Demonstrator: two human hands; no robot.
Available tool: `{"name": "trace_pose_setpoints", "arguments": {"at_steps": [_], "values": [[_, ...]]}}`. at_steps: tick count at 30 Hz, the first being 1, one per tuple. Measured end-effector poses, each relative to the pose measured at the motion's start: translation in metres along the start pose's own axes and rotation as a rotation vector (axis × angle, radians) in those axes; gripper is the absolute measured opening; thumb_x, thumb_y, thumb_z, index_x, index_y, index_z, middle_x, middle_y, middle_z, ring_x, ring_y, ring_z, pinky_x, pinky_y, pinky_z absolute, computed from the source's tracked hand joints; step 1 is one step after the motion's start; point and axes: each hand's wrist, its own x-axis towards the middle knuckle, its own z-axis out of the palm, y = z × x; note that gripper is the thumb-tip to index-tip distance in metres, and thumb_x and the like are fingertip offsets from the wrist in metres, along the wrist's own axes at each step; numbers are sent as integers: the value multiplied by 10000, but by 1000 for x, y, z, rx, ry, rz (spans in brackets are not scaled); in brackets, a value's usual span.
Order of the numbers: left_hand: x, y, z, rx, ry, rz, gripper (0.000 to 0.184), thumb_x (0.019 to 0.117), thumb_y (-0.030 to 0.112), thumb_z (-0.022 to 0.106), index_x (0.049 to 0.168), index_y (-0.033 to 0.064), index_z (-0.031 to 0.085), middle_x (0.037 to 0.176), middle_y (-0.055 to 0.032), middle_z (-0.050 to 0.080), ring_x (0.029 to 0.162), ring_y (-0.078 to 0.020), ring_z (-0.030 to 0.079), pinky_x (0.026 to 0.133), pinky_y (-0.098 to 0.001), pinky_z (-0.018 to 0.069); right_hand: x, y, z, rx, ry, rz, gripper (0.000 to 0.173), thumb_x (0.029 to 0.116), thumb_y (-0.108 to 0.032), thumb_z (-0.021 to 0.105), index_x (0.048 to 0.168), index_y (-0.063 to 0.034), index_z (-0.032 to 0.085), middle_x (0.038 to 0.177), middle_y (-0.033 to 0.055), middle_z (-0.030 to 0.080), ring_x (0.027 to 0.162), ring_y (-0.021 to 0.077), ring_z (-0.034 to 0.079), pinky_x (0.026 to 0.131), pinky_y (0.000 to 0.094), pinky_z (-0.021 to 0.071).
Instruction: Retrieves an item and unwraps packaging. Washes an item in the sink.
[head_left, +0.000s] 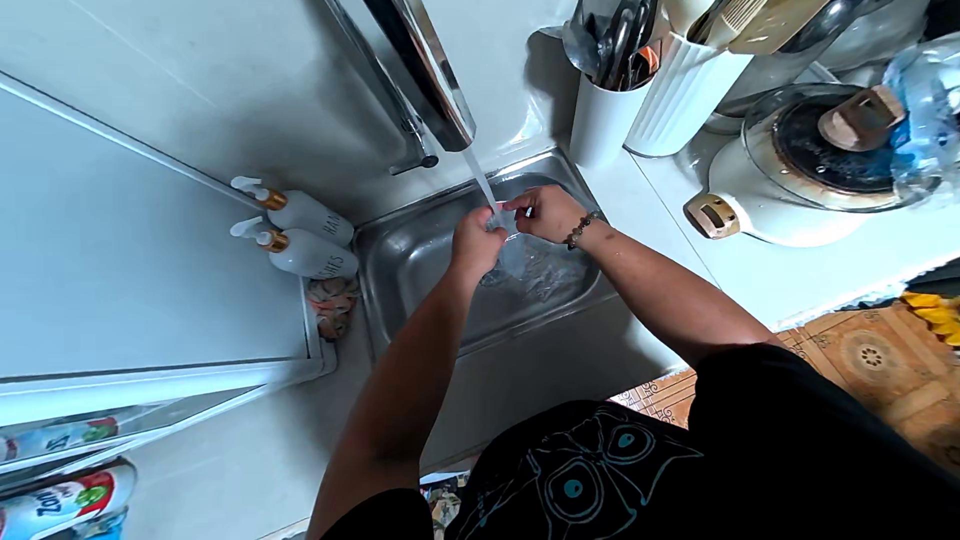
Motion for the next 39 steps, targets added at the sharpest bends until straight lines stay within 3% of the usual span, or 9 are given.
{"name": "trace_pose_setpoints", "arguments": {"at_steps": [5,9,14,21,25,30,33,37,39], "values": [[-2,4,-5,0,8,-14,467,913,16,642,1375,79,634,1292,-139,680,1013,-253,704,919,-475,567,2,34,-1,505,251,-24,192,987,-85,562,1136,14,631,968,119,722,787,189,719,733,388,625],[-6,15,-12,-38,0,-16,463,922,-6,629,1377,77,628,1300,-133,671,927,-218,702,853,-427,578,6,85,10,482,381,281,232,1031,-152,542,1164,19,624,1034,156,716,870,238,726,802,439,611],[-5,20,-18,1,4,22,474,908,12,633,1374,96,637,1330,-99,668,937,-216,706,862,-440,581,-6,112,84,-182,-191,302,254,977,-207,641,1139,-41,745,1167,227,712,1132,430,663,964,693,492],[-3,29,-18,42,29,27,486,909,16,639,1387,105,635,1263,-114,687,828,-192,670,770,-400,566,16,100,193,-416,-637,-2,609,917,-45,700,1493,-183,558,1589,211,429,1499,485,302,1206,711,186],[-4,34,-27,75,45,27,465,915,14,641,1374,85,640,1270,-111,678,814,-182,648,747,-382,542,22,111,182,-491,-623,-53,361,995,-19,582,1352,-3,636,1483,222,541,1441,437,427,1239,620,221],[-3,34,-30,62,25,40,459,917,16,627,1372,75,634,1276,-109,673,829,-178,654,764,-383,551,26,143,123,-807,-650,55,309,1016,-60,546,1246,106,668,1403,288,587,1436,475,410,1263,635,86],[-2,34,-25,58,8,38,465,919,18,631,1379,86,637,1301,-98,668,836,-176,664,774,-384,559,31,155,101,-912,-695,191,300,1025,-70,534,1235,85,682,1393,280,594,1414,473,436,1235,688,103],[-4,33,-22,60,-10,53,478,920,15,628,1392,93,631,1326,-77,662,826,-165,661,768,-375,561,30,142,93,-688,-436,90,321,944,-24,655,1262,-1,696,1484,257,516,1442,475,392,1232,694,130],[-5,33,-22,54,-17,59,483,921,19,630,1397,100,628,1329,-65,668,815,-158,662,763,-370,562,38,139,89,-562,-255,100,538,849,-221,800,1328,-24,655,1571,265,410,1493,474,311,1229,688,142]]}}
